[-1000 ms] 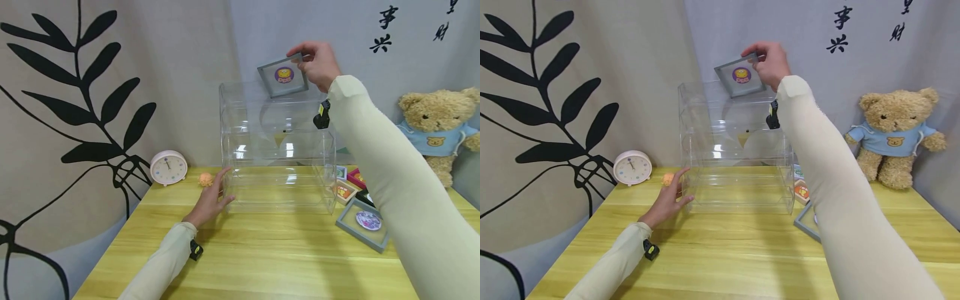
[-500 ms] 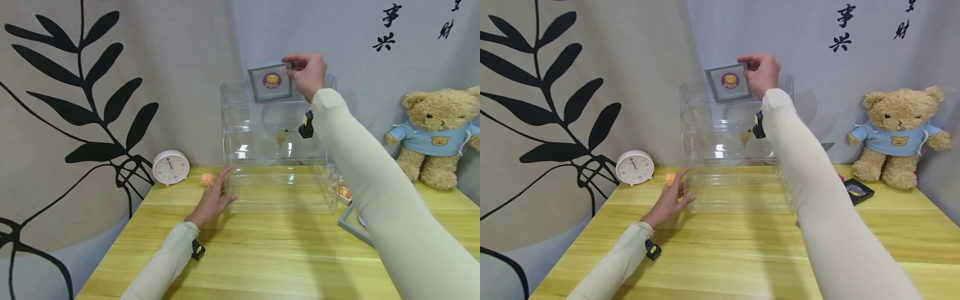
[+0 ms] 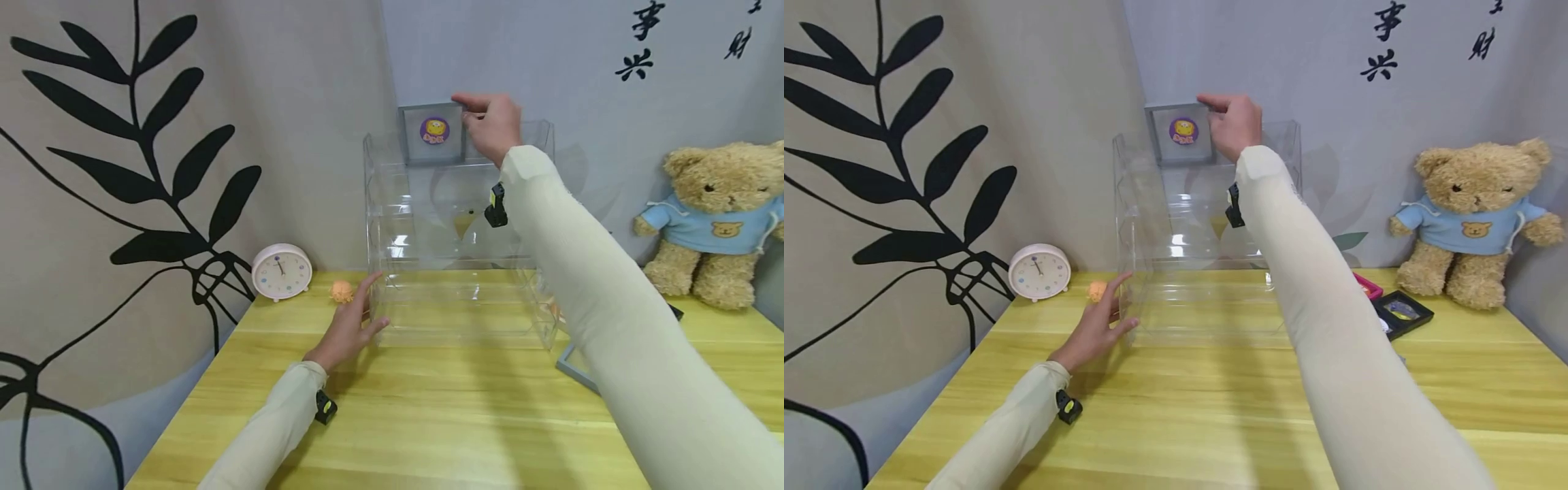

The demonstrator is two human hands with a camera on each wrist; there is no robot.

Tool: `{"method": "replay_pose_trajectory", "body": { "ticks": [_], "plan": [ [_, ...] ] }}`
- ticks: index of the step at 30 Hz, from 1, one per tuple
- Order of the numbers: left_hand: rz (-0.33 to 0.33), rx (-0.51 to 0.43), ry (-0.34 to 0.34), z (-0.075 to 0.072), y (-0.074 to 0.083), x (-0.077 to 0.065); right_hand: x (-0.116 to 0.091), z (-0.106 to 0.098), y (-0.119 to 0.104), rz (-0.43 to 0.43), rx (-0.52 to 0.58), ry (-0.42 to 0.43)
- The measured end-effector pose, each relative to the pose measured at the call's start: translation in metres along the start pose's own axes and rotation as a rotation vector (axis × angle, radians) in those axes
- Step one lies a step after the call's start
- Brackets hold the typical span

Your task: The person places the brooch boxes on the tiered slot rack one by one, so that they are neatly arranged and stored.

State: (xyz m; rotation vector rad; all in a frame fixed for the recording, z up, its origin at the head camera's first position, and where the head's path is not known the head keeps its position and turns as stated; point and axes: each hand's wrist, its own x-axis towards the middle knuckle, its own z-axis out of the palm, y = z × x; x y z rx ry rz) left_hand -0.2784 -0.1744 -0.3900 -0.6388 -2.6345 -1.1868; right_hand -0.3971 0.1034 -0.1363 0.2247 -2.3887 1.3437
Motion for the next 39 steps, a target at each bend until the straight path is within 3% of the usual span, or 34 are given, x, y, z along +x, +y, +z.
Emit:
{"method": "replay_pose_trajectory", "body": {
  "ticks": [7,13,27,39],
  "plan": [
    [-0.003,0.020,0.004,-0.001,0.004,0.002,-0.001,0.000,-0.006,-0.070,-0.095,-0.242],
    [-0.018,0.016,-0.005,0.001,0.003,0.000,-0.002,0.007,-0.008,-0.106,-0.142,-0.329],
    [-0.013,0.004,-0.008,0.000,0.004,0.002,-0.017,0.004,-0.005,-0.234,-0.231,-0.435],
    [-0.011,0.026,-0.005,0.002,0.001,0.001,-0.064,-0.041,0.027,-0.286,-0.212,-0.404]
  ]
}}
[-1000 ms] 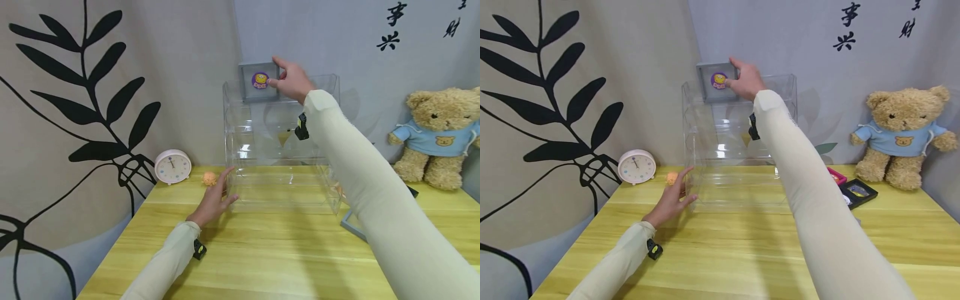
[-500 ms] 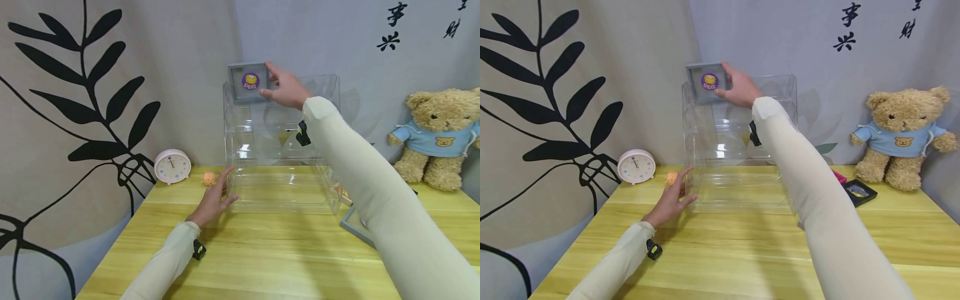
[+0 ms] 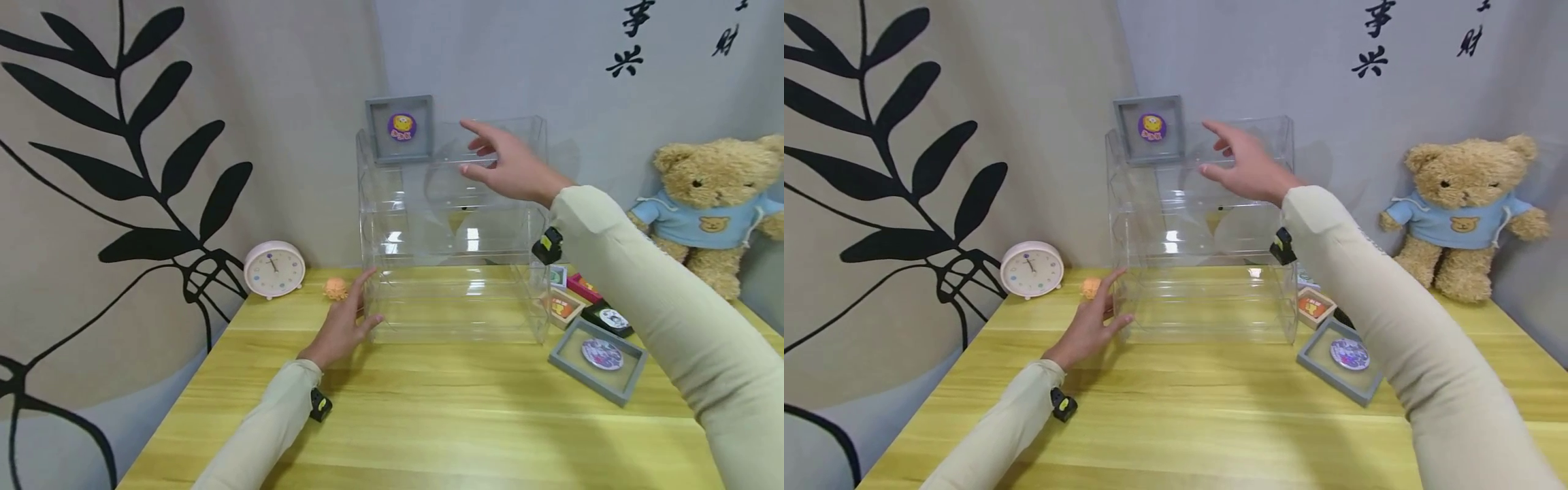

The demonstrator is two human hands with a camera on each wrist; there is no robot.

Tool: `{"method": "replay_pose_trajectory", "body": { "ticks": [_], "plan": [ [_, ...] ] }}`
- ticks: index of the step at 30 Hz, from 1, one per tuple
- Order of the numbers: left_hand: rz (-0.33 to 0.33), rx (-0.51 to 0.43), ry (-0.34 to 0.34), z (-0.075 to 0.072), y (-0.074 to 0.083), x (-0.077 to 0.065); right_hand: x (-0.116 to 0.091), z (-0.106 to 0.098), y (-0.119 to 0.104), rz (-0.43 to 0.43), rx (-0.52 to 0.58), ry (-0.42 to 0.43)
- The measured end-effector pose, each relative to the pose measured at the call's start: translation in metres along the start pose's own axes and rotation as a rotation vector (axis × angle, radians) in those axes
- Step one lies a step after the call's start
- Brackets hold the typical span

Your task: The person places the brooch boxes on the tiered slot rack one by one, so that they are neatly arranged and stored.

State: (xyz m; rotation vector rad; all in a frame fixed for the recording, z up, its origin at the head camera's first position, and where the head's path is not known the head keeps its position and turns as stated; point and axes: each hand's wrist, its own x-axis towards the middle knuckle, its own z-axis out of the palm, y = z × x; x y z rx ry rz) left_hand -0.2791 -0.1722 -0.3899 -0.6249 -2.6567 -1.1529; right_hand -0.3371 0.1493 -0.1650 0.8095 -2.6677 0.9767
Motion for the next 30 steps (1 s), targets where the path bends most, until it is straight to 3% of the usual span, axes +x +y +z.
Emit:
{"method": "replay_pose_trajectory", "body": {
  "ticks": [10,22,30],
  "plan": [
    [0.014,-0.003,-0.005,-0.004,-0.002,-0.002,-0.073,-0.013,0.045,0.064,-0.049,0.046],
    [0.004,0.003,-0.004,-0.004,0.001,-0.001,-0.156,-0.002,0.115,0.094,-0.203,-0.040],
    [0.003,-0.006,-0.008,-0.001,0.001,0.000,-0.196,0.007,0.145,0.098,-0.260,-0.116]
  ]
}}
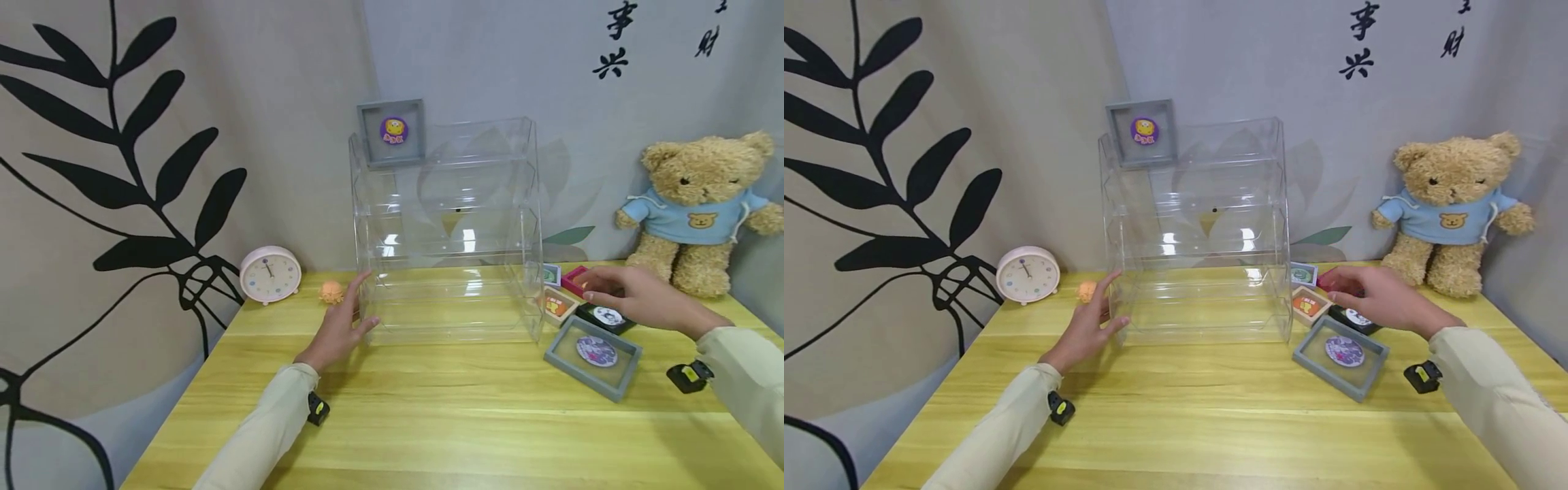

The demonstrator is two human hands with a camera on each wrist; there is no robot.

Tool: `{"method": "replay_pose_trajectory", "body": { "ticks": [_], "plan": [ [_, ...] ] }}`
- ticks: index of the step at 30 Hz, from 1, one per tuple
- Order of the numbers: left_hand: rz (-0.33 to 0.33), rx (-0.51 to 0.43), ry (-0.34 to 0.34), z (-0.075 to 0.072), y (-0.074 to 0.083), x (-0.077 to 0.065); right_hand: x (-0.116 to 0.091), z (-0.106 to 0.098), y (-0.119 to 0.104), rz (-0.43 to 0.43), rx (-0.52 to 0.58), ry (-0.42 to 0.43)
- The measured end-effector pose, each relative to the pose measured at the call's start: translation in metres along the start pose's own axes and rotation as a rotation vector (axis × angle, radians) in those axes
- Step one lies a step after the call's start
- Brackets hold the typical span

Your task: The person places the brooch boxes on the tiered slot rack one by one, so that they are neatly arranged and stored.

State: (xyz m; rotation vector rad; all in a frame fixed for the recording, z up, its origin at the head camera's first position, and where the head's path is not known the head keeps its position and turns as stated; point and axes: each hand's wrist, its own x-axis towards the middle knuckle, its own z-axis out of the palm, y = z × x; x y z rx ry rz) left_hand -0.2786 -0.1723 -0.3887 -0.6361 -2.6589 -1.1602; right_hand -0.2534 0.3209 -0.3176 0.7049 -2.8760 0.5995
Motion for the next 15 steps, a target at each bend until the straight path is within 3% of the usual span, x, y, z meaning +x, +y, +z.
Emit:
{"method": "replay_pose_trajectory", "body": {
  "ticks": [5,15],
  "plan": [
    [-0.006,0.004,0.001,0.000,-0.001,-0.001,-0.014,0.009,0.015,0.035,-0.049,-0.081],
    [-0.002,0.017,0.005,0.001,0.000,0.000,-0.034,0.025,0.042,0.064,-0.106,-0.048]
  ]
}}
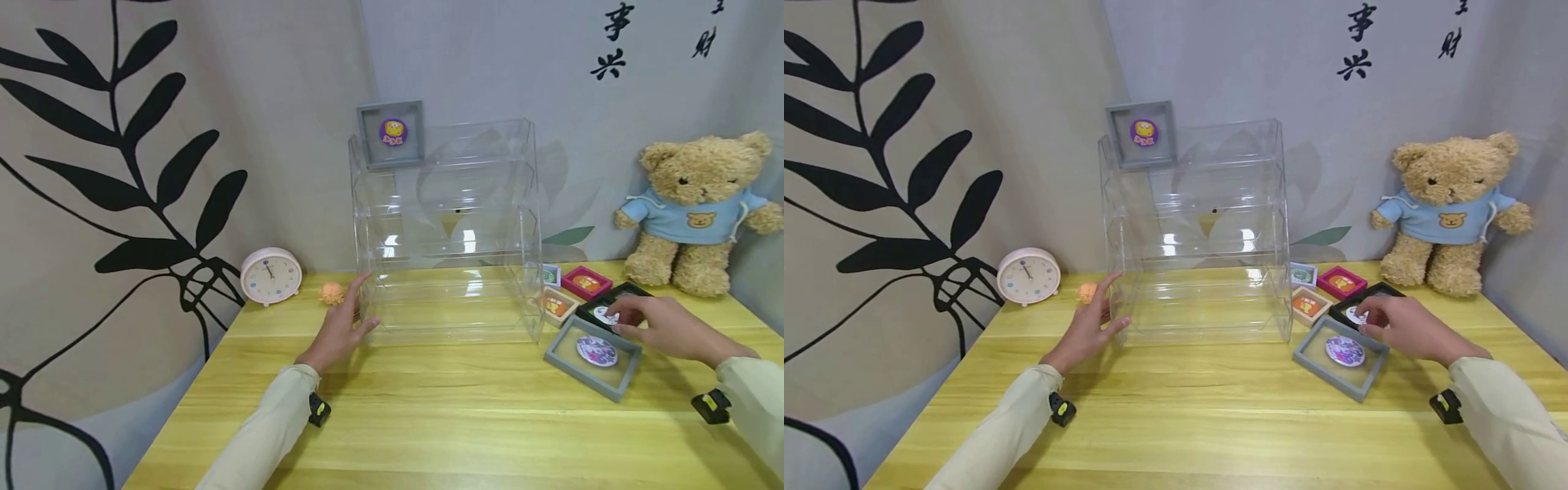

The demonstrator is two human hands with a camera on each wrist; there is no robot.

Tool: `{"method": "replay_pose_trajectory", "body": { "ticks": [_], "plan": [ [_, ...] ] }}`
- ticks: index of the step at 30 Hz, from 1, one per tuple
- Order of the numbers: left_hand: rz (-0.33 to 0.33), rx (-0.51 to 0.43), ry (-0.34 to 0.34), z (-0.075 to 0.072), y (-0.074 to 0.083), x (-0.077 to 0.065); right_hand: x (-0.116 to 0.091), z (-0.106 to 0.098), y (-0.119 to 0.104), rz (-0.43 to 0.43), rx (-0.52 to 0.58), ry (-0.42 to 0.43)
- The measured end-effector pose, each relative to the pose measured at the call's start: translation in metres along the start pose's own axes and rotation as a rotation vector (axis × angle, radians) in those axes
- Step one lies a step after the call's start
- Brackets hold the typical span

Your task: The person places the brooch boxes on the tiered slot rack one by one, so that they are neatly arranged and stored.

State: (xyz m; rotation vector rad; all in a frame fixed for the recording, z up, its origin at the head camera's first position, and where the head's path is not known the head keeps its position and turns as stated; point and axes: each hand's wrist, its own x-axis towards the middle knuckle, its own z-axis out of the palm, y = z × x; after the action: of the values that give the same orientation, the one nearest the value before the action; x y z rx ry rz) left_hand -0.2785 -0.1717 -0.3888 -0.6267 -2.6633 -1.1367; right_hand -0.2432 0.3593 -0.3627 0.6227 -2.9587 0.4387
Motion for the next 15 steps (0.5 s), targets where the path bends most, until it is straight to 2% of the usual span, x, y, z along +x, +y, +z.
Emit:
{"method": "replay_pose_trajectory", "body": {
  "ticks": [15],
  "plan": [
    [0.007,-0.024,-0.007,0.000,0.000,0.000,-0.008,0.020,0.019,0.052,0.004,-0.010]
  ]
}}
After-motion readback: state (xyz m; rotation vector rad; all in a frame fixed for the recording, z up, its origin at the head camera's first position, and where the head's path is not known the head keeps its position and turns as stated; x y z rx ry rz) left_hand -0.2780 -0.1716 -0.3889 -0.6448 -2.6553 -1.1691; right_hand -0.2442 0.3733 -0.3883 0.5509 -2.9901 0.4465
